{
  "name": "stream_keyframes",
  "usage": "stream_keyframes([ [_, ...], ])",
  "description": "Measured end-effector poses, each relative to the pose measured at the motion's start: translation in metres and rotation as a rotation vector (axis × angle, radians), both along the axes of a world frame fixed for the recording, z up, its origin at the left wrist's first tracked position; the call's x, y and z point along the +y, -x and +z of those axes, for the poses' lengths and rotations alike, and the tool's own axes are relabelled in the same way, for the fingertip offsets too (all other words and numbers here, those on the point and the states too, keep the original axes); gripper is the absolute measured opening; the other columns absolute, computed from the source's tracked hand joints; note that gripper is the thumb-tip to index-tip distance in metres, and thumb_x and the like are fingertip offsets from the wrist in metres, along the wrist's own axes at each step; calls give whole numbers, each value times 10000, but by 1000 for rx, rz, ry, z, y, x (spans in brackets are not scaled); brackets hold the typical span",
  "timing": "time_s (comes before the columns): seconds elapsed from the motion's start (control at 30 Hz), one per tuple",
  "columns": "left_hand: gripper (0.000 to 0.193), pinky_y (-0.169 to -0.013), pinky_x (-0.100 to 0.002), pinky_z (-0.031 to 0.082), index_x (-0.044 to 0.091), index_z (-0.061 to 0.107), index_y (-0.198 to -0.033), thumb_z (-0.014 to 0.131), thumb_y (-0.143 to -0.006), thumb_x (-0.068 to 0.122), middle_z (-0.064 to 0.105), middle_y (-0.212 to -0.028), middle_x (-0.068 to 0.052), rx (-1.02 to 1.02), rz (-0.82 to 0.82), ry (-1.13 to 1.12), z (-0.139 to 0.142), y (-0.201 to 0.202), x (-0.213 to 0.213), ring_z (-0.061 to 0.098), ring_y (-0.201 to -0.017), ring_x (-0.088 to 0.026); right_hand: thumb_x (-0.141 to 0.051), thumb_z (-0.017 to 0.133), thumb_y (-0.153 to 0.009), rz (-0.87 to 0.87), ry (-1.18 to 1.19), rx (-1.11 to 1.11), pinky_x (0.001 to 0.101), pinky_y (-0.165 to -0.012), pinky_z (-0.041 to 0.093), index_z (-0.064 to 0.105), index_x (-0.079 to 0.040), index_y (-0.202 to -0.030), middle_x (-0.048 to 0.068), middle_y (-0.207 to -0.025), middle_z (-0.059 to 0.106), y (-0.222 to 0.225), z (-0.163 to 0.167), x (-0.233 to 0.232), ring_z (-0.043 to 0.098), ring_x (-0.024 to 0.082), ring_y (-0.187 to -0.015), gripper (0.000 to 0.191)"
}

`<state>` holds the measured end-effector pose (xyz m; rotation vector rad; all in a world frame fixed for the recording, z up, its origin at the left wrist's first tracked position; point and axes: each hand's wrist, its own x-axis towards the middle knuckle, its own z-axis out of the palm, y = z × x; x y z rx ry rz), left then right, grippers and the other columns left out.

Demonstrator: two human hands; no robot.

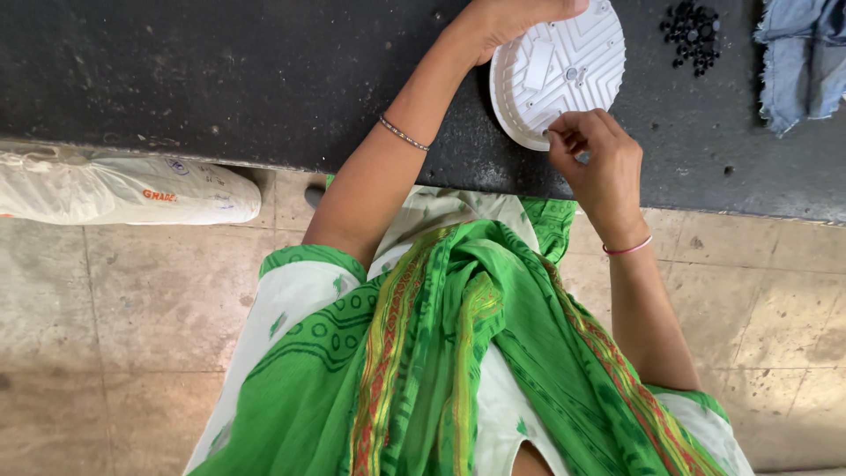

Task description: The person sits at a workbench and inserts small black fasteners by hand into holes around the rim of a white round plastic light fixture base, rotating the base as they work. They place the finished base onto a stack of completed bases and later wrap one base in bubble wrap.

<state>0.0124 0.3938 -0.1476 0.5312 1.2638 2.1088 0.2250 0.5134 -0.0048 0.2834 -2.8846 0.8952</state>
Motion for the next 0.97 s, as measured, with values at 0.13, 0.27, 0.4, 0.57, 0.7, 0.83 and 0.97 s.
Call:
stream_keyframes([
  [0.13,497,-765,-352,705,-57,721,-1116,832,-857,353,815,-1015,-181,-33,-13,16,9,-1,-5,846,-862,-242,5,753,-989,-37,84,-22,279,-757,584,696,21,-1071,99,-1001,717,4,-1,13,723,156,-844,102],
  [0.27,436,-798,-348,696,-63,733,-1126,783,-908,311,803,-1044,-157,-145,-27,-39,11,1,-3,812,-905,-210,33,700,-1027,-49,157,65,271,-827,611,690,40,-1120,104,-1058,731,26,0,40,725,131,-929,93],
  [0.4,451,-812,-357,675,-86,699,-1210,719,-967,294,798,-1064,-159,-124,-20,-52,9,5,0,804,-907,-207,44,701,-1046,-35,150,133,254,-804,588,667,71,-1043,103,-1006,742,70,0,65,726,122,-898,43],
  [0.57,608,-934,-357,631,-31,481,-1458,749,-992,253,730,-1220,-216,8,47,-78,15,8,0,748,-1068,-218,44,703,-1032,-1,145,127,240,-760,565,676,55,-1069,90,-946,729,107,1,69,707,107,-845,47],
  [0.7,715,-948,-354,635,-2,414,-1499,792,-941,236,705,-1282,-227,37,50,-15,21,8,-5,736,-1116,-223,53,707,-1004,36,59,137,249,-755,569,688,61,-1027,105,-961,736,117,7,68,724,135,-854,31],
  [0.83,743,-958,-357,637,5,412,-1503,824,-921,212,700,-1299,-235,41,40,-26,26,7,-6,740,-1128,-228,58,715,-989,96,-42,174,274,-765,574,683,49,-1021,119,-999,728,119,8,68,746,183,-883,47],
  [0.97,759,-984,-367,625,13,387,-1514,832,-928,199,678,-1355,-243,6,19,-67,28,6,-7,722,-1166,-237,43,735,-978,93,-140,196,295,-748,577,678,30,-1003,113,-1020,713,123,7,65,734,203,-863,64],
])
